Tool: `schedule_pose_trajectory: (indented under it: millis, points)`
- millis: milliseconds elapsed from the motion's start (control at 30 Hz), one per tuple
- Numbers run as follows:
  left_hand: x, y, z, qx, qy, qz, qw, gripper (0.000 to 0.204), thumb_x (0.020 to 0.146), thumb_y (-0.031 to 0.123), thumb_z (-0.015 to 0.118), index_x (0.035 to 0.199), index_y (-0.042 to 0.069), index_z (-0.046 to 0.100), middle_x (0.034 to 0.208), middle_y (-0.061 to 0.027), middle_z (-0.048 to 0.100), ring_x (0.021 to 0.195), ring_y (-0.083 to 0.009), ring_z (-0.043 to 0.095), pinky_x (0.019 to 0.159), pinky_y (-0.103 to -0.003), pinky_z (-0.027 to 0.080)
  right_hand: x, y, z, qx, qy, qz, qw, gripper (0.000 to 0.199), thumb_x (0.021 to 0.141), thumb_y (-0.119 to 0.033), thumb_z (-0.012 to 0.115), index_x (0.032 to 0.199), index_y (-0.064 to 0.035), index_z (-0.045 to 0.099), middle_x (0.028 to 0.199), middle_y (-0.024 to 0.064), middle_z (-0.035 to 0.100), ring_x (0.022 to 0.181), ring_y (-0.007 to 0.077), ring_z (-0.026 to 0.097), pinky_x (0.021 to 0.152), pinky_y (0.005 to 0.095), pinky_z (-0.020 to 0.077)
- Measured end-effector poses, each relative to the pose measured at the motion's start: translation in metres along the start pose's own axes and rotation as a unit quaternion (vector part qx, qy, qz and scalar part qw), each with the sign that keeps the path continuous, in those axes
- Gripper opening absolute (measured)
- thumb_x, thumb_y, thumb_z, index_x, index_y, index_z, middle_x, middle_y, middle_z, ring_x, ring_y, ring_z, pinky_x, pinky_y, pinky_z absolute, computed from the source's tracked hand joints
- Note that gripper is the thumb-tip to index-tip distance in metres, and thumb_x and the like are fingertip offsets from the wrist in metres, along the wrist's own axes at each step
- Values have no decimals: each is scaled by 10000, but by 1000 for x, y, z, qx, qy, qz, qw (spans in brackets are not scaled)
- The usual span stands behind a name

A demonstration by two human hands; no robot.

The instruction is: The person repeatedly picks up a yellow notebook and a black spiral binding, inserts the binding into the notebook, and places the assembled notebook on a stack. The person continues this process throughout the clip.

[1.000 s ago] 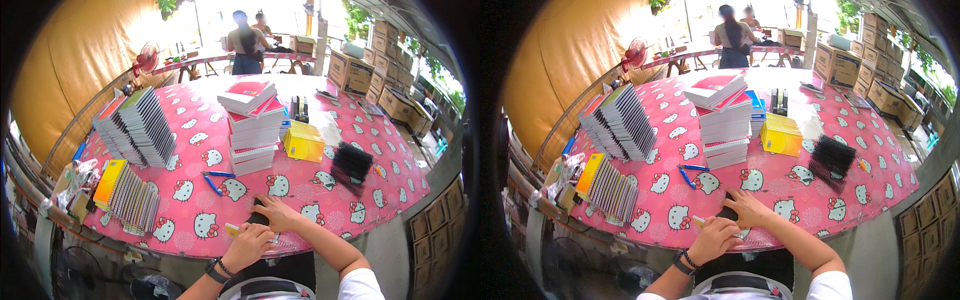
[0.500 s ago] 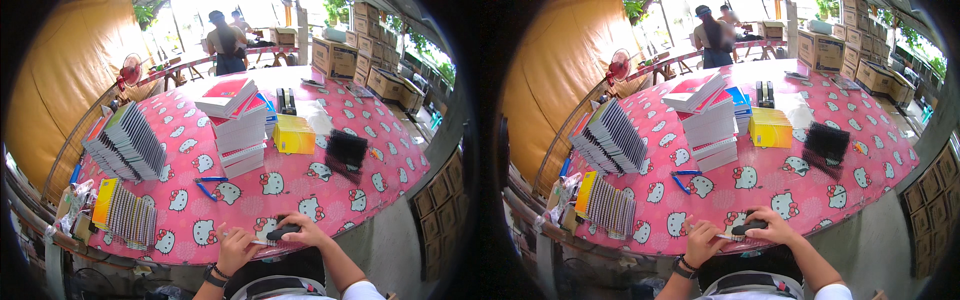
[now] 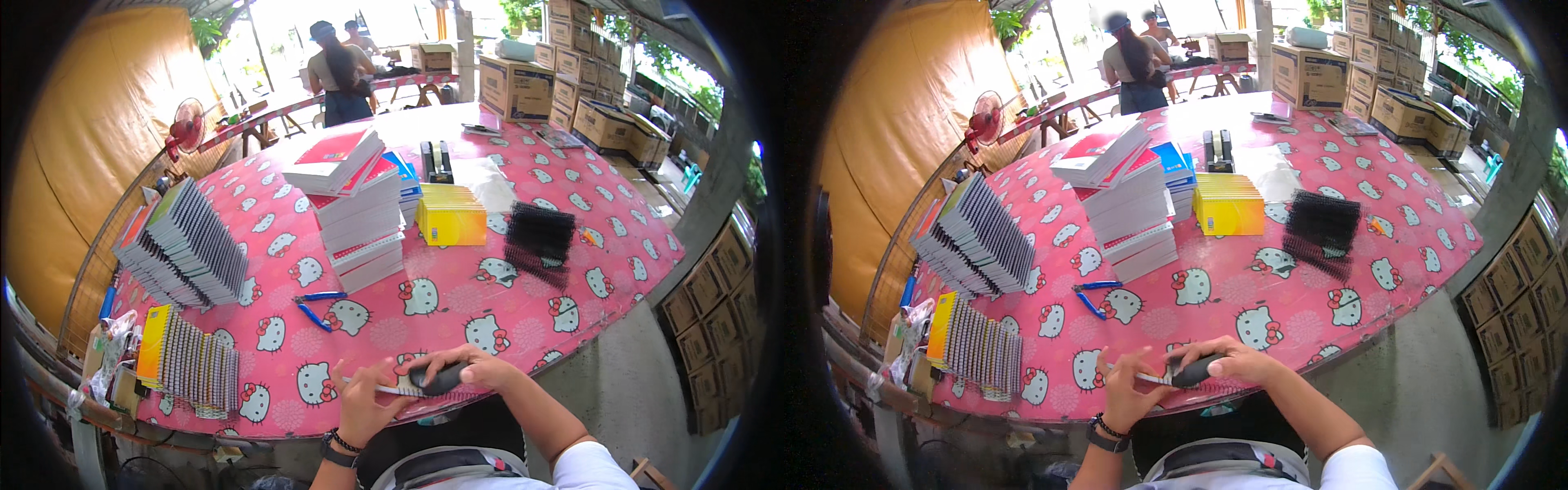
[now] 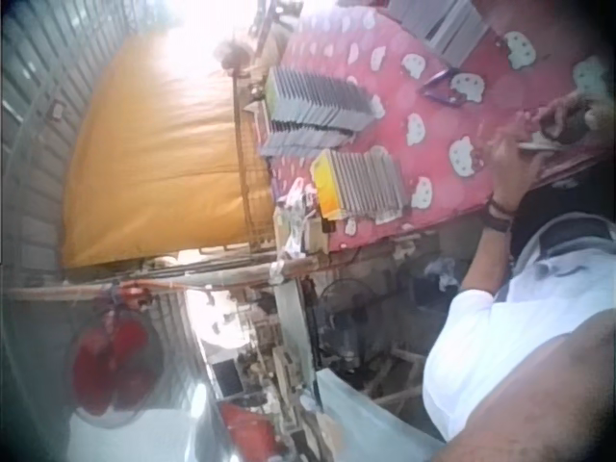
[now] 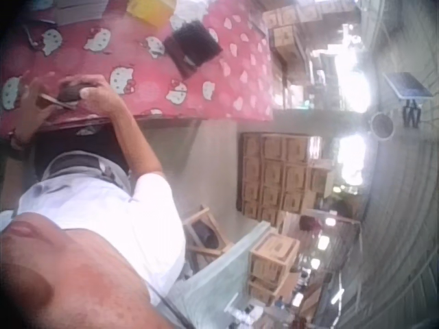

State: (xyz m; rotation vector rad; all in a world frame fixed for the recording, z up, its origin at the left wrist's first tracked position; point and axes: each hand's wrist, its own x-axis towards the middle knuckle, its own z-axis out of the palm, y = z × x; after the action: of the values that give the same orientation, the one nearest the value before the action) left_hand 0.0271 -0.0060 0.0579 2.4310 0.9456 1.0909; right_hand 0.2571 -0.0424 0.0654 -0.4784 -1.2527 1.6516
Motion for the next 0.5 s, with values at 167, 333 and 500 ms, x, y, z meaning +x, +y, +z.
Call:
schedule_pose_trajectory:
  millis: [167, 333, 500]
  points:
    - [-2, -11, 4, 37, 18, -6, 999, 912, 570, 329, 880, 1307, 69, 412, 931, -13, 591, 930, -179, 582, 1056, -496, 175, 3, -2, -15, -237, 52, 84, 967, 384, 794, -287, 683, 1047, -1, 642, 1252, 152, 575, 1133, 237, 538, 983, 354, 382]
    - [-19, -27, 16, -375, 92, -205, 899, 910, 559, 214, 904, 1280, 71, 369, 1146, -78, 479, 1021, -179, 515, 906, -346, 416, 8, 2, 2, -227, 11, 45, 973, 393, 782, -303, 705, 1056, -26, 649, 1259, 168, 572, 1175, 268, 531, 995, 363, 384]
    - [-31, -46, 32, -419, 45, -237, 876, 424, 723, 46, 784, 992, 70, 458, 868, 1, 494, 833, -103, 507, 754, -250, 441, 9, 2, -3, -75, 30, 29, 996, 480, 739, -375, 712, 1045, -11, 652, 1207, 192, 590, 1173, 274, 529, 986, 380, 388]
